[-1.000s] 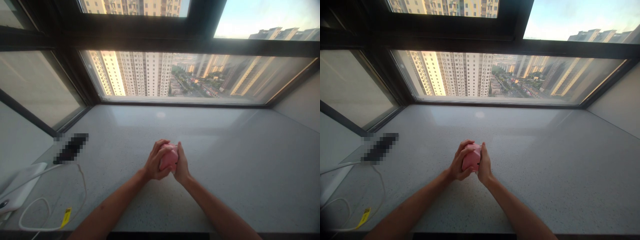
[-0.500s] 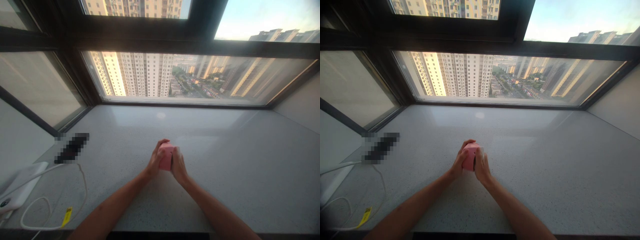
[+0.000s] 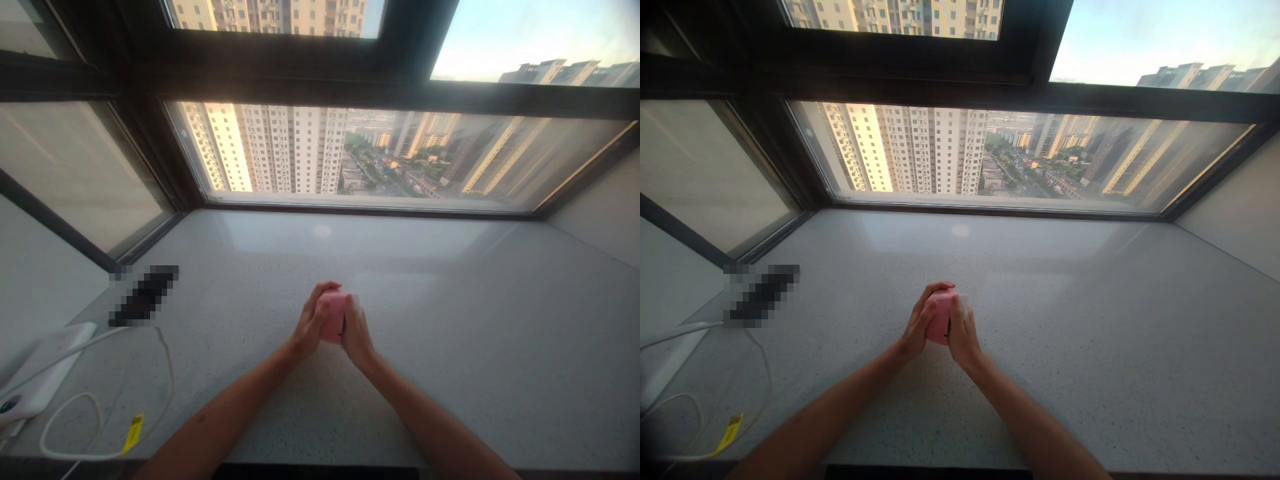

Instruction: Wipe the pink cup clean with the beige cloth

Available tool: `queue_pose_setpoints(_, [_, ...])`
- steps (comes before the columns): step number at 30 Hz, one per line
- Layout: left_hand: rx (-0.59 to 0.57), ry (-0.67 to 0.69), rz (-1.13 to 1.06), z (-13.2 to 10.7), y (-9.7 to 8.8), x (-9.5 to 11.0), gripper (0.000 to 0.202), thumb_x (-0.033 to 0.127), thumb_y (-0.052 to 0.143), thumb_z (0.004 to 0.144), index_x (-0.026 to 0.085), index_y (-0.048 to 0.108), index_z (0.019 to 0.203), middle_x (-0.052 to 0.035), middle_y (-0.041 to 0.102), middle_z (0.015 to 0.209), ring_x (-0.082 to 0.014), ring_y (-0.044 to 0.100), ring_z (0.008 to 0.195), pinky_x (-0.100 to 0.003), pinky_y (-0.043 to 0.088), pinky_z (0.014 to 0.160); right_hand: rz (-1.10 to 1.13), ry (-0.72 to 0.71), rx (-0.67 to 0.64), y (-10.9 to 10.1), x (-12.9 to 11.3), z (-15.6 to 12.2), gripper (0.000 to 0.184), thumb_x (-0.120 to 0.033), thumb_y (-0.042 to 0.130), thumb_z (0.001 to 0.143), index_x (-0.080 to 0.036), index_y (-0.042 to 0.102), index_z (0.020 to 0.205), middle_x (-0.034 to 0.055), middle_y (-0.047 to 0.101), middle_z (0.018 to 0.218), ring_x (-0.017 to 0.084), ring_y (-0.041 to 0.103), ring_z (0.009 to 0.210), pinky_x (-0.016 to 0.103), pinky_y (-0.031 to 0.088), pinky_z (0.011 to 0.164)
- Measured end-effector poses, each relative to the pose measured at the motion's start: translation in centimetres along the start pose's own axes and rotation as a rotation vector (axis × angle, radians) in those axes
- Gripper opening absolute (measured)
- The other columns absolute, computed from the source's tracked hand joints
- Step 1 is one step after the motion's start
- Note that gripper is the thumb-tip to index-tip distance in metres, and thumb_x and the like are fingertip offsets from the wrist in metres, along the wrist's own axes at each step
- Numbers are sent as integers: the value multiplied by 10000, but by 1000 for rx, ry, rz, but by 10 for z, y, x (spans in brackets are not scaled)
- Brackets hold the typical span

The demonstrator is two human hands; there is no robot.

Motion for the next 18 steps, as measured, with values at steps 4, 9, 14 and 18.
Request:
queue_pose_setpoints(4, [51,70,59,-2,3,3,455,547,466,1090,214,612,1364,-141,635,1358,-301,622,1232,-468,500,1090,-72,-5,36,-1,-1,-1,730,-903,549,880,-193,651,746,11,582,649,149,505,582,255,417,501])
queue_pose_setpoints(9, [41,146,68,2,3,6,495,594,518,1054,210,638,1342,-139,638,1358,-308,608,1246,-458,488,1092,-24,15,71,-1,0,-2,728,-881,453,943,-197,657,800,21,606,690,158,532,605,258,448,526])
queue_pose_setpoints(14, [83,-108,-61,1,4,3,482,583,435,1087,200,653,1281,-111,693,1239,-263,654,1076,-401,527,968,-226,-92,-50,-3,-3,-2,733,-895,457,927,-211,578,693,-8,496,588,141,453,541,257,357,470])
queue_pose_setpoints(18, [92,180,88,0,2,7,533,627,585,1013,211,663,1338,-151,628,1398,-331,583,1308,-489,445,1150,-133,-1,103,-1,-6,-2,685,-842,424,974,-214,598,765,3,540,643,156,500,557,262,397,464])
Point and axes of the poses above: each hand's wrist, its own z-axis towards the middle knuckle, its own y-axis out of the palm, x = y × z, the point moved 1 cm from there along z, towards the middle knuckle
